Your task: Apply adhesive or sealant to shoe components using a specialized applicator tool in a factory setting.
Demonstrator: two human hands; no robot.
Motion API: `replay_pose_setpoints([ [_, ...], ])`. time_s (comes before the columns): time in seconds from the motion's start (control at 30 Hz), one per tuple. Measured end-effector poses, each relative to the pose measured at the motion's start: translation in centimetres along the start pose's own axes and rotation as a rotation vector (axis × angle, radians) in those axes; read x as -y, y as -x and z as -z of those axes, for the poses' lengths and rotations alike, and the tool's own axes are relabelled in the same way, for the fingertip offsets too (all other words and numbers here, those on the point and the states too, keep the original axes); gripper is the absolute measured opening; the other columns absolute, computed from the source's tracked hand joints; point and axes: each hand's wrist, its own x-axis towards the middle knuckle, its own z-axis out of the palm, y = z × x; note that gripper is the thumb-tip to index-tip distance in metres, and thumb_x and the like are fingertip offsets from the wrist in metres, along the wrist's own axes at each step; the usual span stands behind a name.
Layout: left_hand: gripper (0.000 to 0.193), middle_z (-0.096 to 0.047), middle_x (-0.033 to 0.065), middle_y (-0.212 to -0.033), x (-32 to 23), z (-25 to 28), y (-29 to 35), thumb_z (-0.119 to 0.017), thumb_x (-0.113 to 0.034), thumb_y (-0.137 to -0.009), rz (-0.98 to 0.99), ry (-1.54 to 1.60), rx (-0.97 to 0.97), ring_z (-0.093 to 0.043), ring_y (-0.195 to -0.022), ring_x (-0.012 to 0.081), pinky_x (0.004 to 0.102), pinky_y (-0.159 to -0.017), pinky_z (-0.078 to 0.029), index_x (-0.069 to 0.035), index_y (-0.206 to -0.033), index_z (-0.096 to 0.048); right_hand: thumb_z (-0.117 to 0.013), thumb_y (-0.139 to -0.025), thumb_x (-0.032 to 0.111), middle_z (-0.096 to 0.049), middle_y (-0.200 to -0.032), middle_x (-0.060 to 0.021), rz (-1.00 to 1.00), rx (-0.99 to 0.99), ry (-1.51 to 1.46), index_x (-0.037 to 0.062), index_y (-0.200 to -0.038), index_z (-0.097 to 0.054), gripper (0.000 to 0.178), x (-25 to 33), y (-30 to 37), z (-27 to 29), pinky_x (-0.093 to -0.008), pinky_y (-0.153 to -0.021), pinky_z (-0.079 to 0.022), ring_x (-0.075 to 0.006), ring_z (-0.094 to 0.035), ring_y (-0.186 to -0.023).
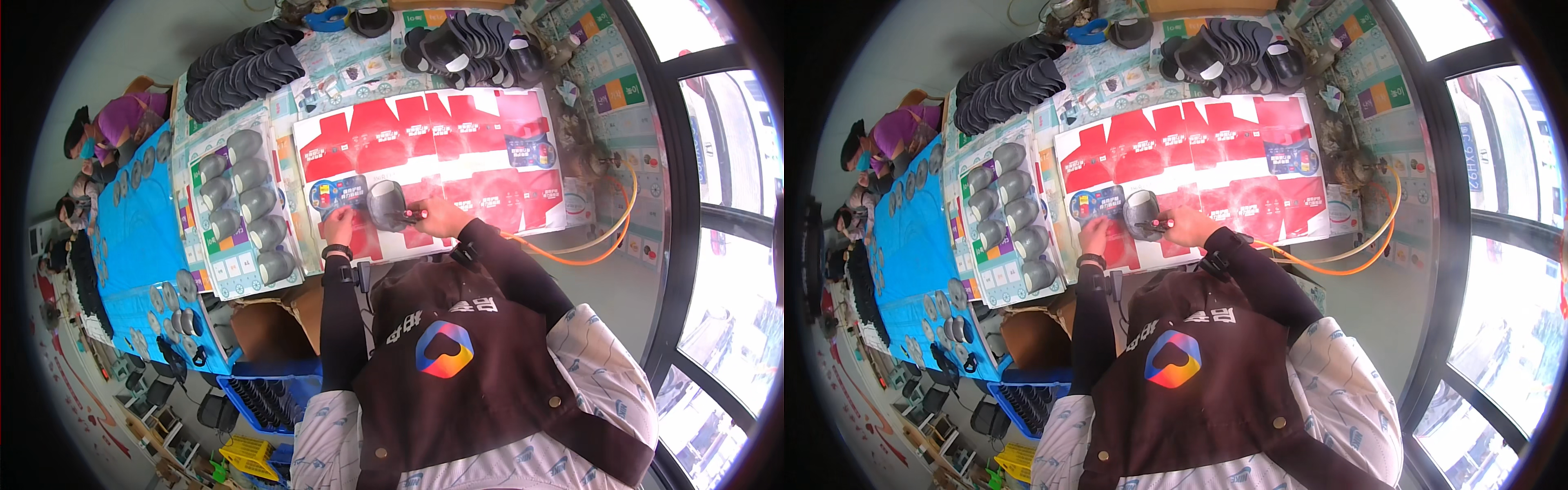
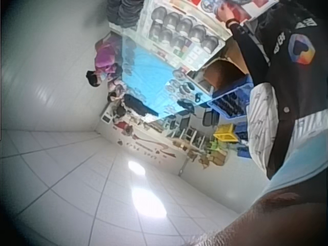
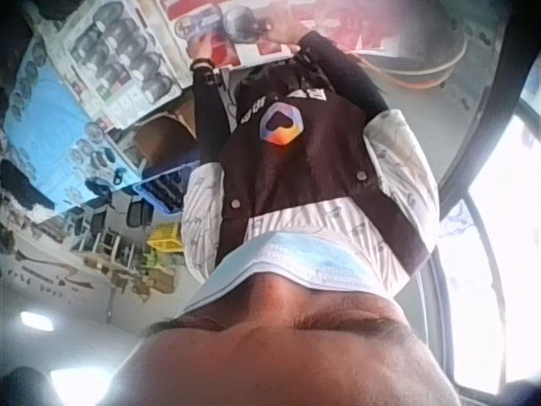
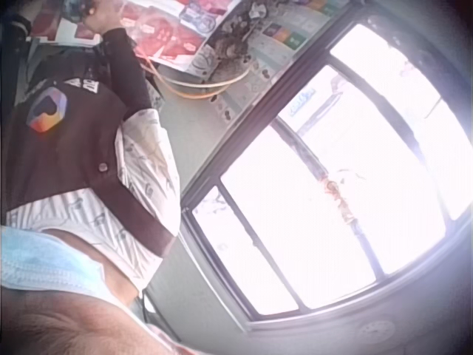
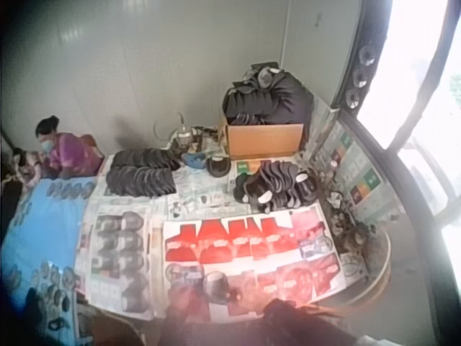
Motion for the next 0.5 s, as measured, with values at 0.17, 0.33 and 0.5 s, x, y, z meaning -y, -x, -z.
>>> replay_pose_setpoints([
  [0.17, 0.029, -0.077, 0.0076, -0.096, -1.6, -1.4, -0.4, -0.069, -0.022, -0.098, -0.008, -0.066, 0.148, -0.068, -0.077, 0.0133, 0.0275, -0.070, -0.054, 0.002, -0.113, -0.072, -0.062, -0.086, 0.023, -0.070, -0.098, -0.0268, 0.009, -0.029, 0.004, 0.0071, -0.117, -0.072, 0.037, -2.2, 0.5, 0.2, -0.0506, -0.083, -0.053, -0.0468, -0.067, -0.095],
  [0.33, 0.029, -0.077, 0.0076, -0.096, -1.7, -2.2, -1.1, -0.070, -0.023, -0.096, 0.047, -0.138, 0.236, -0.069, -0.078, 0.0138, 0.0296, -0.070, -0.056, 0.002, -0.110, -0.073, -0.064, -0.084, 0.022, -0.071, -0.100, -0.0268, -0.119, 0.009, 0.058, 0.0052, -0.117, -0.070, 0.038, -0.6, 1.3, 3.1, -0.0498, -0.084, -0.053, -0.0465, -0.066, -0.096],
  [0.5, 0.030, -0.078, 0.0132, -0.086, -3.0, -1.9, -0.5, -0.074, -0.033, -0.084, -0.111, -0.469, 0.111, -0.076, -0.079, 0.0257, 0.0361, -0.075, -0.057, -0.006, -0.095, -0.080, -0.069, -0.085, 0.022, -0.072, -0.101, -0.0240, -0.119, -0.202, -0.100, 0.0045, -0.122, -0.067, 0.041, -0.9, 2.7, 3.4, -0.0461, -0.085, -0.053, -0.0418, -0.069, -0.097],
])
